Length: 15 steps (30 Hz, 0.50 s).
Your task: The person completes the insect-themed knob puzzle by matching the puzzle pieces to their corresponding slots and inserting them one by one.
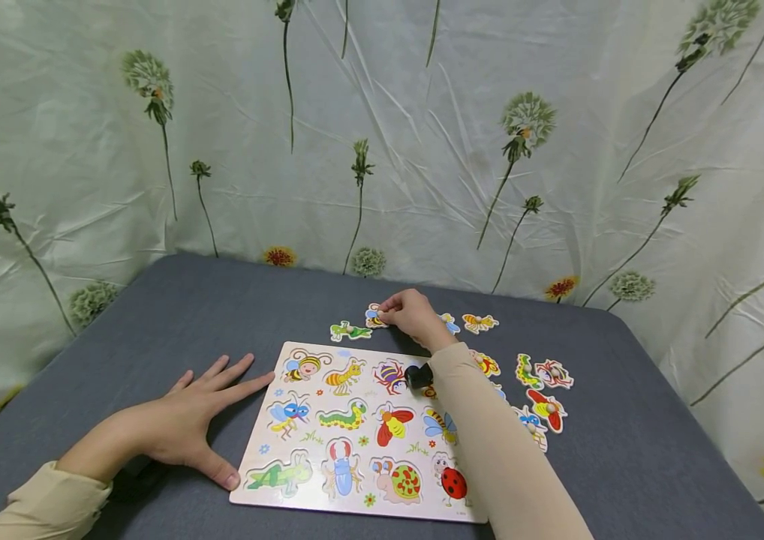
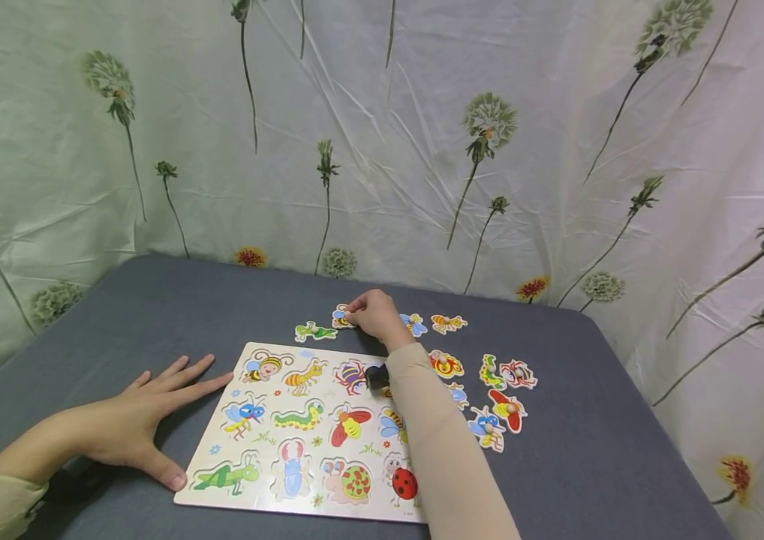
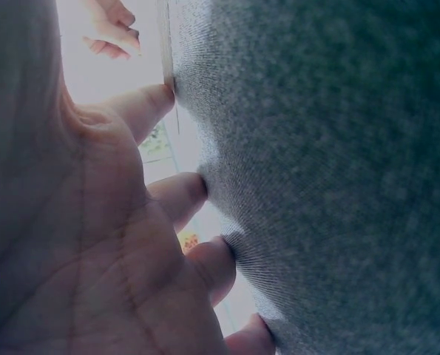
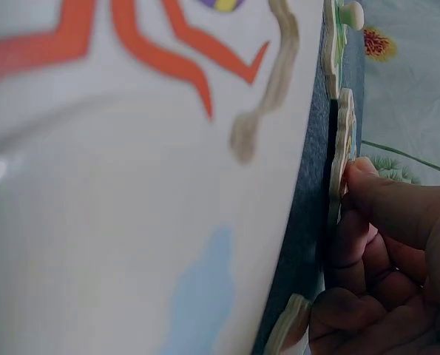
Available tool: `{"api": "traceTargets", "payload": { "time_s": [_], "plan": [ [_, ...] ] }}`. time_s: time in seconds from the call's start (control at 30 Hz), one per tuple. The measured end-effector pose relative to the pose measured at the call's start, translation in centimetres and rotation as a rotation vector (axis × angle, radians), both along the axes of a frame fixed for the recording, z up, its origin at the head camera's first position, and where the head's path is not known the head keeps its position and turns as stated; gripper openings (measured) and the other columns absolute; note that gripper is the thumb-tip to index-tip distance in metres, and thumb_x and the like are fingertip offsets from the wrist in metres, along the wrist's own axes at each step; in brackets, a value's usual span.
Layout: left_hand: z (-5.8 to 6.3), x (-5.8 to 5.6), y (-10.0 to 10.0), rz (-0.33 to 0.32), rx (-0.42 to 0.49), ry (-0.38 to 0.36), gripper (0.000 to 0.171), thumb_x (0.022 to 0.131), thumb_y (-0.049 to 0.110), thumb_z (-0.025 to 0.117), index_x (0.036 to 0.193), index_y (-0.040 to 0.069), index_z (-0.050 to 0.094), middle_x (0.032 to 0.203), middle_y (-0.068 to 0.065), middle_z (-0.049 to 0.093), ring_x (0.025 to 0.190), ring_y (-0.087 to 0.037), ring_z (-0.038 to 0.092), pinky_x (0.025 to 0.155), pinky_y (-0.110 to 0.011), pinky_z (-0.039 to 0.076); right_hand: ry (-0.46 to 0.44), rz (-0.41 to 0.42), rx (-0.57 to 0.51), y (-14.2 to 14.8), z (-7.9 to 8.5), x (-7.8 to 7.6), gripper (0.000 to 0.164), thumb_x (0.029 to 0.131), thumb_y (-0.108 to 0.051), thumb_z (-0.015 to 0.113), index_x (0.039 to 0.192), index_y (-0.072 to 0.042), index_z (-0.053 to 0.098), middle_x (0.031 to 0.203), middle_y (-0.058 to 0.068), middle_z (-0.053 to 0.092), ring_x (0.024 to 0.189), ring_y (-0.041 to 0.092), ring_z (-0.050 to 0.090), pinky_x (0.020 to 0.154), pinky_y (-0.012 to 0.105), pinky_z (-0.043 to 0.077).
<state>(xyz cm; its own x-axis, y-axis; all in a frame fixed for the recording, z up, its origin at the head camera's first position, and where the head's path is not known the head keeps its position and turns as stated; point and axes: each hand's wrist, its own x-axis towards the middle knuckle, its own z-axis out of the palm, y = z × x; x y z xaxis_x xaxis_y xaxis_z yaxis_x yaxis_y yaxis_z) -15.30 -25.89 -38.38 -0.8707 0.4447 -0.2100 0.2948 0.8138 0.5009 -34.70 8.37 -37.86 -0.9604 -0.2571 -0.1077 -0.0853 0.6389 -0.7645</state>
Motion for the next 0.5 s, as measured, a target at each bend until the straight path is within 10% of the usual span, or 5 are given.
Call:
{"api": "traceTargets", "payload": {
  "time_s": [0.5],
  "plan": [
    [0.05,-0.05,-0.04,0.001,-0.002,-0.019,0.134,0.060,0.071,0.096,0.171,0.039,0.027,0.181,-0.020,0.009,0.162,-0.062,-0.001,0.113,-0.091,0.001,-0.060,0.015,-0.049,0.72,0.60,0.41,0.020,0.107,-0.017,0.068,0.120,-0.004,0.076,0.100,0.006,0.068,0.063,0.013,0.045,0.055,0.026,0.038]
  ]
}}
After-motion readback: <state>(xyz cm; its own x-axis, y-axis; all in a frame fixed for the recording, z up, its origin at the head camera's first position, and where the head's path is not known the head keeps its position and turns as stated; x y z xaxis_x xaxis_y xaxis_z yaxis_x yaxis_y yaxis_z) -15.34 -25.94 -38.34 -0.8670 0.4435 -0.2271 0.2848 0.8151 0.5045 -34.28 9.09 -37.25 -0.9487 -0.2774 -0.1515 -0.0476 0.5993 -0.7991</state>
